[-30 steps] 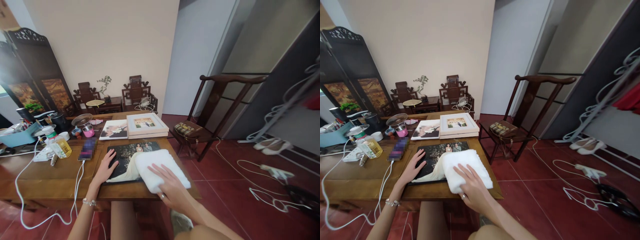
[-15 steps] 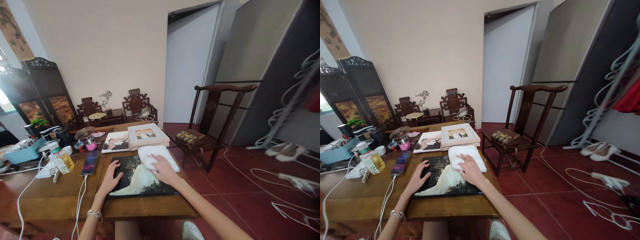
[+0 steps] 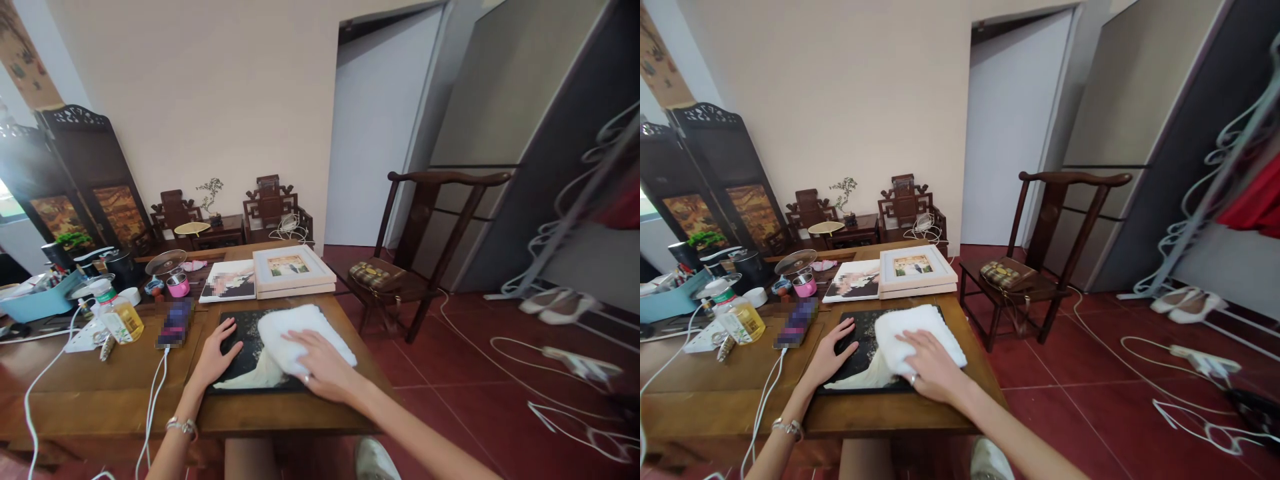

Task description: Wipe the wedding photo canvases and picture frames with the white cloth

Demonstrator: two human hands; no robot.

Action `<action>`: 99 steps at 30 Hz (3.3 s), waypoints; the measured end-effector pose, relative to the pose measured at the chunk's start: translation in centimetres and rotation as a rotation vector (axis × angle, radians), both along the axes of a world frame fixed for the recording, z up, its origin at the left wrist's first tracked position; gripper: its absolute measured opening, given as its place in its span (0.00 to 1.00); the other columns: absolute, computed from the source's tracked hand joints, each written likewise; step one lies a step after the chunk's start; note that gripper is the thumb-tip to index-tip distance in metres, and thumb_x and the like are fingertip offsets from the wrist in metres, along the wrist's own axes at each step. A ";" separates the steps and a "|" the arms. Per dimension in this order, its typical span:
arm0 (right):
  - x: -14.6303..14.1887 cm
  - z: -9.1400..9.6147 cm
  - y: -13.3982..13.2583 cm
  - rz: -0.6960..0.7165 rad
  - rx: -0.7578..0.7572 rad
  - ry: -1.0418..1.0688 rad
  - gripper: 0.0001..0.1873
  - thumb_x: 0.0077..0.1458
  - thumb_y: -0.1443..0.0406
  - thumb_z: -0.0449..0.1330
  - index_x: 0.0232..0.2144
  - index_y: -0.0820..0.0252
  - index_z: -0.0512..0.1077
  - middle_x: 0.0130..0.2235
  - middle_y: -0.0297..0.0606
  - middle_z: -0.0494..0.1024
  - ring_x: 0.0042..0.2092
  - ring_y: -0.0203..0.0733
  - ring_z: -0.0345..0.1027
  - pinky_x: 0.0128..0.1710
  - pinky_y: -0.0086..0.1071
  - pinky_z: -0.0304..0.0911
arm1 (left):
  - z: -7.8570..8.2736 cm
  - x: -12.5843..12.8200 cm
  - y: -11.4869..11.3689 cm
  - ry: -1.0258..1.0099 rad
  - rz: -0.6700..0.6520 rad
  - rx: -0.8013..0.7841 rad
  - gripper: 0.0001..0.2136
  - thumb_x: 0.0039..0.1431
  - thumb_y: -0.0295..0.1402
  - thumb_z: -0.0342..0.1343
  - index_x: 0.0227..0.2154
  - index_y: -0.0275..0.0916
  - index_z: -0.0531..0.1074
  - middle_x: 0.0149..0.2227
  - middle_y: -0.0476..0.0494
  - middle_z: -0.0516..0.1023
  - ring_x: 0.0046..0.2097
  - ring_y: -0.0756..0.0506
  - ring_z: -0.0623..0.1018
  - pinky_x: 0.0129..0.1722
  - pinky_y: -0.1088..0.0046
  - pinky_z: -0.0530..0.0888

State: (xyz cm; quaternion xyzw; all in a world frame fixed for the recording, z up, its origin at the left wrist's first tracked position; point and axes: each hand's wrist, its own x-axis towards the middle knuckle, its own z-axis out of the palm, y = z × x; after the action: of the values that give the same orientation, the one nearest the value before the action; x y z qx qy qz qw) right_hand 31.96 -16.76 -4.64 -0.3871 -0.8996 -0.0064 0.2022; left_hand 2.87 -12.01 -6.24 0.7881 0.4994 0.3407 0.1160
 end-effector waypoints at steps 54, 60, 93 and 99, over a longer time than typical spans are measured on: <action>3.9 0.4 2.9 0.066 -0.017 -0.056 0.08 0.48 0.71 0.57 0.25 0.63 0.77 0.61 0.51 0.63 0.62 0.56 0.54 0.60 0.53 0.53 | 0.3 0.8 -0.9 0.050 0.024 -0.057 0.21 0.61 0.40 0.52 0.55 0.38 0.66 0.62 0.38 0.63 0.63 0.41 0.63 0.63 0.55 0.59; 3.3 -0.3 -2.6 0.124 -0.011 -0.041 0.08 0.44 0.71 0.57 0.19 0.62 0.76 0.63 0.51 0.57 0.65 0.61 0.43 0.61 0.57 0.47 | 0.4 1.2 -1.4 0.044 0.016 -0.069 0.22 0.62 0.40 0.50 0.57 0.37 0.64 0.63 0.38 0.62 0.65 0.41 0.60 0.63 0.56 0.59; 5.6 0.0 -4.2 0.288 -0.027 -0.107 0.10 0.48 0.67 0.57 0.24 0.62 0.79 0.64 0.50 0.57 0.65 0.61 0.45 0.61 0.57 0.47 | 1.2 0.6 -1.4 -0.048 0.020 -0.114 0.21 0.60 0.42 0.53 0.54 0.41 0.68 0.62 0.40 0.64 0.64 0.40 0.62 0.62 0.55 0.59; 4.9 -0.5 -1.9 0.195 0.020 -0.102 0.09 0.49 0.67 0.57 0.23 0.60 0.77 0.62 0.49 0.62 0.63 0.60 0.51 0.56 0.57 0.54 | 0.6 0.7 -1.6 -0.045 0.008 -0.097 0.22 0.60 0.41 0.52 0.56 0.42 0.66 0.63 0.40 0.63 0.64 0.41 0.61 0.63 0.55 0.58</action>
State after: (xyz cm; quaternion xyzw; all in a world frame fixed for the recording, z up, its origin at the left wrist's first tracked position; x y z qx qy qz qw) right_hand 36.82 -18.71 -5.16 -0.2949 -0.9420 -0.0154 0.1597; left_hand 3.61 -13.61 -5.62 0.7718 0.5157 0.3341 0.1638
